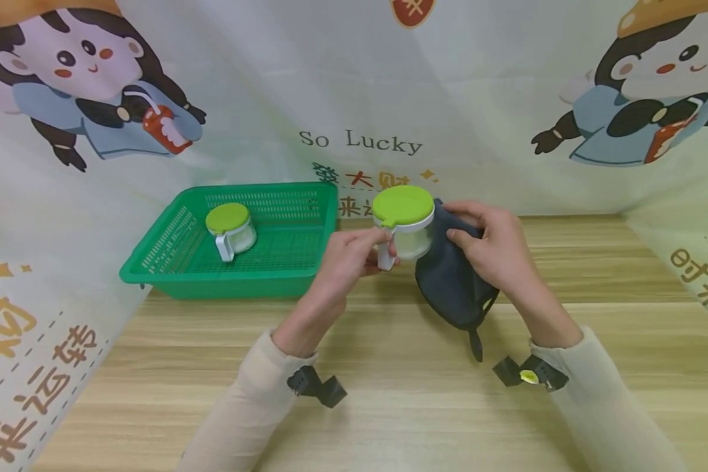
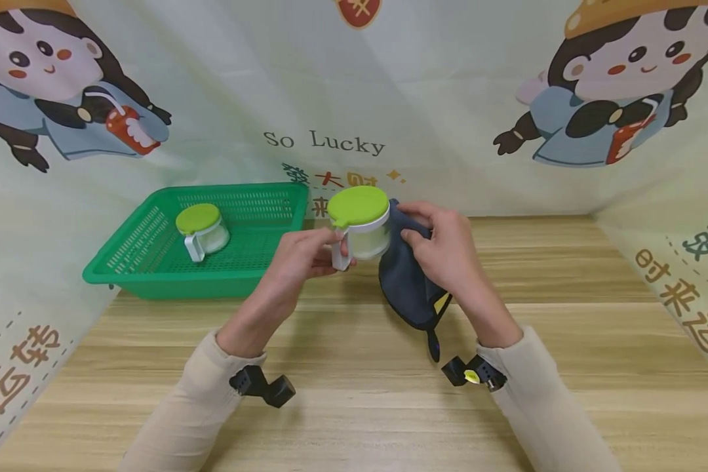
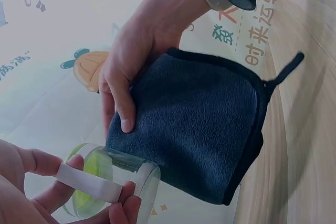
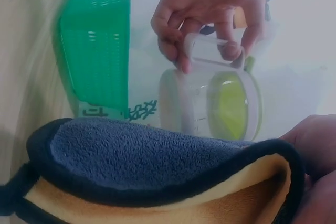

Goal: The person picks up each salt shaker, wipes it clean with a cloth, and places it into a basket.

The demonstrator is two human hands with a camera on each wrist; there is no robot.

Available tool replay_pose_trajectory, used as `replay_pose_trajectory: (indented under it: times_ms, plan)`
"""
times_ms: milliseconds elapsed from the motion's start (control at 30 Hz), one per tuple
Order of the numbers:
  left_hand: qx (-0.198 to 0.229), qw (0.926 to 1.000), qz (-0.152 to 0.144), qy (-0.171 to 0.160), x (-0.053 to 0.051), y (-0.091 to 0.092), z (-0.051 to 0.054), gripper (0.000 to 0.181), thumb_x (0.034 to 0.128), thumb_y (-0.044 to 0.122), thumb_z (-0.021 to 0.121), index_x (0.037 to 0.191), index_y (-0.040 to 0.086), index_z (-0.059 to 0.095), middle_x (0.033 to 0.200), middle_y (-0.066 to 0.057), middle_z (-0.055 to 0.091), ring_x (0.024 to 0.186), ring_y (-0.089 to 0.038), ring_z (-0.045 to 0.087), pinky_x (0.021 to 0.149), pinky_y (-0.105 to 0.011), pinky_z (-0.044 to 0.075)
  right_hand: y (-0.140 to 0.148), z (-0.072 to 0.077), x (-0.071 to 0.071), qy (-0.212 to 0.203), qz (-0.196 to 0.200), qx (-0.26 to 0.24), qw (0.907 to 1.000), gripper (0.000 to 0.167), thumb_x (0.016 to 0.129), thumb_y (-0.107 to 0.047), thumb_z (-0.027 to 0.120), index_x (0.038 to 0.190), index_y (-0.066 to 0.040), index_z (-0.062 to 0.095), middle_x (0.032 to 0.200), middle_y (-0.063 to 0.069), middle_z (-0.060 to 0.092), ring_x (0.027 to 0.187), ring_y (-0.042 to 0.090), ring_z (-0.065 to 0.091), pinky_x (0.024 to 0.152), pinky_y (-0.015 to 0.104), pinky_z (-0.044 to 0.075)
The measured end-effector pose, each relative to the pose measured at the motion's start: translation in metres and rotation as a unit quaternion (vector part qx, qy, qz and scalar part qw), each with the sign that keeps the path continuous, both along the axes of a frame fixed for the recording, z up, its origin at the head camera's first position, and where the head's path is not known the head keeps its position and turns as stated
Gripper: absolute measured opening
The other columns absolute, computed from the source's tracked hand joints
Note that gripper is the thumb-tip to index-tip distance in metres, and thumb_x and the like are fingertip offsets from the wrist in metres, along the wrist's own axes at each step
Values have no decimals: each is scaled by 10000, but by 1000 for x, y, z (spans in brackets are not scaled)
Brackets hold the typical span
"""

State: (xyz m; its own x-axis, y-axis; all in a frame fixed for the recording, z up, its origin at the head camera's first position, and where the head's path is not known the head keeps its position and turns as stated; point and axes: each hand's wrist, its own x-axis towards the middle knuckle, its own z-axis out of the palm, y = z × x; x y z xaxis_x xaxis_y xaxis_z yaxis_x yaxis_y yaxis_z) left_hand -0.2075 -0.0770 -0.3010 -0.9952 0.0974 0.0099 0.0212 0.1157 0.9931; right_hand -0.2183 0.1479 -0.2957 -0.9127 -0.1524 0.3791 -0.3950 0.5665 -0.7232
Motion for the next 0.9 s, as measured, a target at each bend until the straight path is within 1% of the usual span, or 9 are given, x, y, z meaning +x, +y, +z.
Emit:
replay_pose_trajectory:
  times_ms: [133,267,433,600,733,767,833,900]
  plan:
    - [-23,10000,27,-53,-1,0,0,292,951,275,613,753,79,699,790,-61,733,777,-185,710,775,-295,571,0,1,3,57,-12,17,10000,365,968,-30,671,1331,-64,683,1207,184,752,1246,341,665,1037,496,523]
    - [-103,9999,-6,15,0,1,-1,283,928,248,618,722,73,701,758,-26,694,778,-192,712,798,-311,590,4,0,2,45,-10,42,10000,359,972,-22,661,1327,-66,686,1217,189,748,1259,354,649,1029,501,517]
    - [-159,9998,-75,114,2,3,0,274,910,217,615,688,73,685,721,-22,689,740,-190,706,745,-281,584,13,1,-4,-44,6,111,9999,357,981,-2,625,1327,-64,685,1259,196,730,1284,361,624,1005,495,511]
    - [-164,9997,-180,94,2,4,1,266,923,222,620,720,66,691,744,-37,712,741,-185,706,741,-286,579,21,6,-6,-230,196,245,9992,357,999,-18,609,1348,-59,672,1340,201,688,1342,368,580,1005,495,509]
    - [-96,9998,-180,30,1,3,0,270,950,241,628,769,59,709,783,-60,723,831,-273,738,776,-308,592,26,10,-5,-330,416,568,9970,340,1002,-35,611,1332,-58,686,1345,192,684,1289,357,620,930,389,532]
    - [-101,9998,-180,22,1,3,-1,272,954,244,629,772,58,709,788,-62,724,846,-287,739,783,-311,595,27,11,-5,-345,467,643,9962,335,1002,-33,610,1327,-56,690,1350,192,680,1278,357,627,922,382,534]
    - [-146,9997,-175,9,0,3,-1,275,950,247,624,768,60,709,787,-61,726,859,-295,740,790,-315,597,27,13,-4,-401,510,723,9953,333,1003,-32,604,1323,-55,693,1350,191,680,1267,356,632,927,398,542]
    - [-173,9997,-173,-2,0,3,-2,272,941,241,621,753,63,704,775,-56,727,819,-248,733,783,-307,593,27,13,-4,-397,510,714,9954,334,1003,-28,602,1323,-53,693,1350,194,679,1276,362,625,960,446,535]
